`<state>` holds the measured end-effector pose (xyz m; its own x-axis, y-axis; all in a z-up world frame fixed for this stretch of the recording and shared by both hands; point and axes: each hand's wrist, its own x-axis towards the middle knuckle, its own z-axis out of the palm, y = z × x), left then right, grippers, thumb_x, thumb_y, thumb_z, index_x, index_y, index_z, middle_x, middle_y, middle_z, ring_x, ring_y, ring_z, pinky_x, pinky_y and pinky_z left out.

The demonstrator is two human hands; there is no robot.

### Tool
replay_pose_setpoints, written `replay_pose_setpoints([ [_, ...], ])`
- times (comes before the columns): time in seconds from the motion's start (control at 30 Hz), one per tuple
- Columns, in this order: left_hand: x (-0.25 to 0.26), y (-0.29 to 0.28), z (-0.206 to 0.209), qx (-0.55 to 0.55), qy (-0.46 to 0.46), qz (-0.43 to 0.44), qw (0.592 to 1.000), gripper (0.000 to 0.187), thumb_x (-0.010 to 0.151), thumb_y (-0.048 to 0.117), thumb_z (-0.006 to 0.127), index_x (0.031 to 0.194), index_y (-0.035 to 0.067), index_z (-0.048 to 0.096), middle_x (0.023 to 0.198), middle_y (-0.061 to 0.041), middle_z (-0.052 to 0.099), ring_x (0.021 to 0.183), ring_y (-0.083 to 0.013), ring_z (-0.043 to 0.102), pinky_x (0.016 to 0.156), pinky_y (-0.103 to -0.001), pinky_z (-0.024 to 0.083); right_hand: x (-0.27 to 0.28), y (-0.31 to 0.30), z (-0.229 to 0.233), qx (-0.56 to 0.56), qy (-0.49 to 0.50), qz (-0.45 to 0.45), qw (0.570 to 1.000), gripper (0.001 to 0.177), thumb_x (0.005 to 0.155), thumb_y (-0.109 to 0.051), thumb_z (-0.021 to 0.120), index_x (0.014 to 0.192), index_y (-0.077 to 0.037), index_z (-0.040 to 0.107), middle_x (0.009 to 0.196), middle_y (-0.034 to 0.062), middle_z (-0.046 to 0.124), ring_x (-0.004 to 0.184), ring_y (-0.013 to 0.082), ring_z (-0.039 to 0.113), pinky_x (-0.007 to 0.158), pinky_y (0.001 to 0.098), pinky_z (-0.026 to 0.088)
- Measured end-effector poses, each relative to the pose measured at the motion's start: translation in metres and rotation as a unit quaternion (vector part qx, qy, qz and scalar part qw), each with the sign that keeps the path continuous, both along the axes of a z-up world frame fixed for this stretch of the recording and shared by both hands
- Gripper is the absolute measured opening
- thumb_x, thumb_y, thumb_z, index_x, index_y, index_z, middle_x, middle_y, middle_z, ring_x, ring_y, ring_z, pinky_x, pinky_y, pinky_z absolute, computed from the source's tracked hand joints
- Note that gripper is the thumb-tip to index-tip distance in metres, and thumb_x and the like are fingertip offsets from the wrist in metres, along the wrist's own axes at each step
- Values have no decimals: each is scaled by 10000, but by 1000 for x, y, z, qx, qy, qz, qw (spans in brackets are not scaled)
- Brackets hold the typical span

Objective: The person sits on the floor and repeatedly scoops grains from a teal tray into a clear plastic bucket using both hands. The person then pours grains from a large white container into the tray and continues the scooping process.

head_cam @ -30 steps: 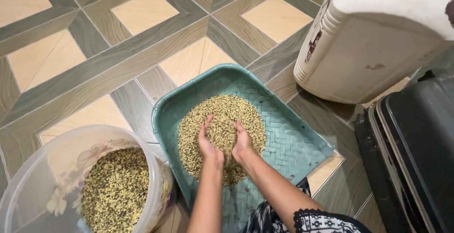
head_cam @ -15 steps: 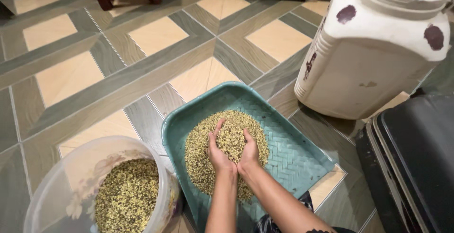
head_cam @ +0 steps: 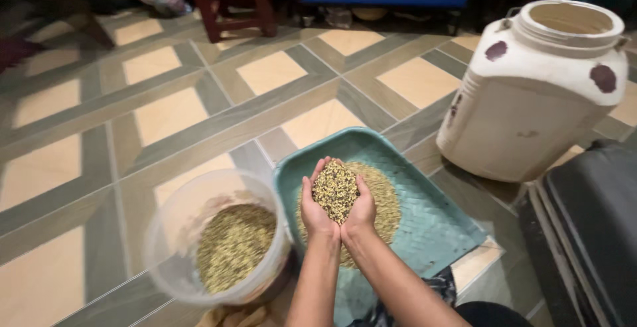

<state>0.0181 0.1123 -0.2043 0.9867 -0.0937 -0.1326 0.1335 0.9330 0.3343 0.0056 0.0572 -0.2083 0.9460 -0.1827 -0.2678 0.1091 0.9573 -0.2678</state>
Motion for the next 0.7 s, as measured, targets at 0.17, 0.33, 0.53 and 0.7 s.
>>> replay_pose_setpoints([
  [0.17, -10, 87, 31, 20, -36, 50, 998, 548, 1083, 353, 271, 1313, 10, 630, 1320, -159, 663, 1203, -303, 640, 1078, -450, 495, -2, 85, 26, 3, -10, 67, 998, 481, 1051, -383, 395, 1212, -31, 679, 1145, 157, 733, 974, 299, 726, 922, 441, 586],
  [0.33, 11, 180, 19, 89, -17, 112, 990, 550, 1065, 356, 298, 1321, 14, 644, 1304, -182, 666, 1183, -340, 629, 1077, -468, 497, 32, 177, 4, 15, -3, 130, 991, 441, 1049, -377, 423, 1173, -49, 689, 1076, 158, 749, 869, 290, 758, 828, 444, 625],
  [0.53, 38, 234, -48, 396, 162, 38, 903, 454, 1010, 347, 548, 1395, 107, 560, 1456, -114, 531, 1391, -287, 447, 1173, -452, 335, 66, 221, -60, -401, 161, 219, 875, 661, 1098, -597, 319, 1391, -37, 511, 1397, 189, 529, 1307, 327, 550, 1117, 487, 444],
  [0.7, 38, 248, -59, 473, 42, 47, 879, 459, 898, 223, 645, 1308, 19, 675, 1408, -107, 643, 1347, -244, 535, 1131, -381, 365, 45, 210, -53, -610, 108, 148, 771, 558, 1043, -450, 457, 1341, -7, 617, 1362, 216, 601, 1294, 352, 526, 1087, 459, 402],
])
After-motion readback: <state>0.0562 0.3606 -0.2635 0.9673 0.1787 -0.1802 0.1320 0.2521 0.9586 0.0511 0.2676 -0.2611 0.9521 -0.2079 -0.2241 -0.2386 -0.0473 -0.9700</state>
